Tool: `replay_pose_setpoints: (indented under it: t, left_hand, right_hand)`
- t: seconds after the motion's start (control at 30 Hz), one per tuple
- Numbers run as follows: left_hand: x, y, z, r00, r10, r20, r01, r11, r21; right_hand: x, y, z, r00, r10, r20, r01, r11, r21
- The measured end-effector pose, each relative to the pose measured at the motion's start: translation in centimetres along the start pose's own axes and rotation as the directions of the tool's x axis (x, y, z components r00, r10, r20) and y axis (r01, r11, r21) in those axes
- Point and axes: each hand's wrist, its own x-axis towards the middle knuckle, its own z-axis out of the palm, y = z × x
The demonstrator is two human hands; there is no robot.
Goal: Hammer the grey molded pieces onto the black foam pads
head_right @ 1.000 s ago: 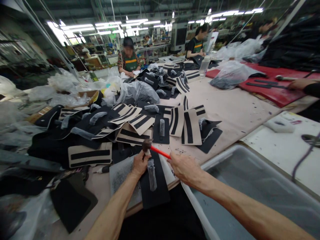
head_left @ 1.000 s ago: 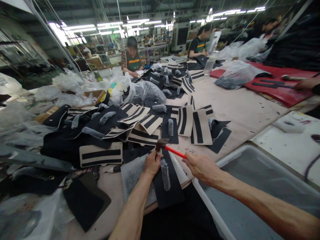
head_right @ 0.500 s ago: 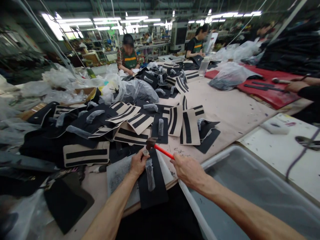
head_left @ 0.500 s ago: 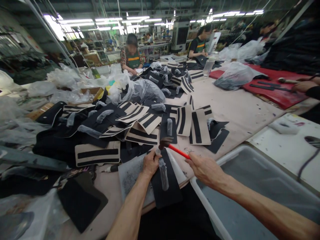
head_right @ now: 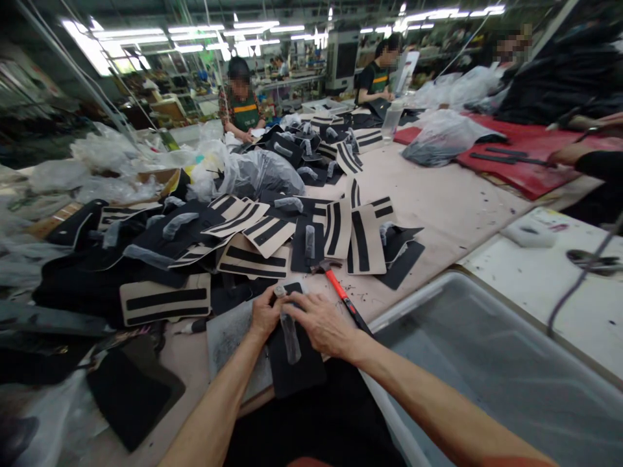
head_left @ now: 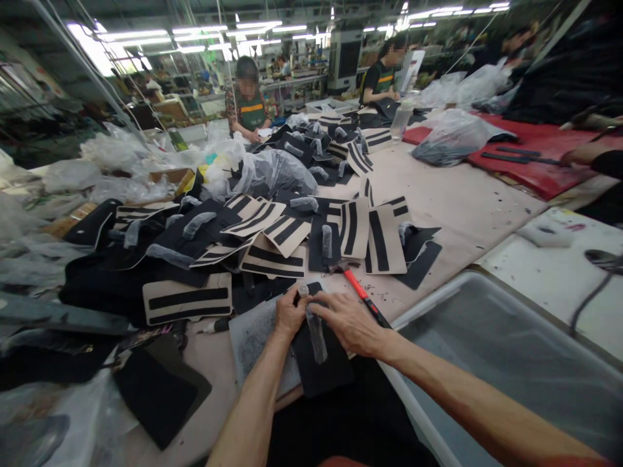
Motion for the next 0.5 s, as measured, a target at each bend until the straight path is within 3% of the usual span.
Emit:
replay_pose_setpoints:
  t: [0.07, 0.17, 0.33, 0.37, 0.43, 0.5]
  left_hand:
    - [0.3, 0.1, 0.0, 0.996, -0.082, -0.027, 0.079, 0.993, -0.091]
    - [1.0, 0.3, 0.1, 0.970, -0.232, -0.073, 0.207, 0.946, -0.248]
    - [2.6, 1.2, -0.5, 0.848, -0.494, -0.192, 0.368, 0.810, -0.456]
    - [2.9, 1.7, -1.0, 0.839, -0.505, -0.204, 0.361, 0.796, -0.486]
    - [3.4, 3.0, -2.4, 0.863, -0.447, -0.234, 0.283, 0.813, -0.509]
    - [3.5, 4.7, -4.3, 0.892, -0.341, -0.295, 0.165, 0.855, -0.491]
  right_hand:
    - [1.6, -1.2, -0.8, 0.982, -0.152, 0.108, 0.154, 0.988, -0.008]
    - [3.4, -1.9, -1.2, 0.960, -0.202, 0.193, 0.220, 0.972, -0.078]
    - [4.8, -2.3, -1.4, 0.893, -0.266, 0.363, 0.332, 0.933, -0.135]
    - [4.8, -2.5, -1.6, 0.897, -0.244, 0.368, 0.314, 0.939, -0.143]
    - [4.8, -2.9, -2.1, 0.929, -0.138, 0.342, 0.206, 0.963, -0.171]
    - [4.6, -3.2, -2.6, 0.959, 0.065, 0.276, -0.010, 0.980, -0.197]
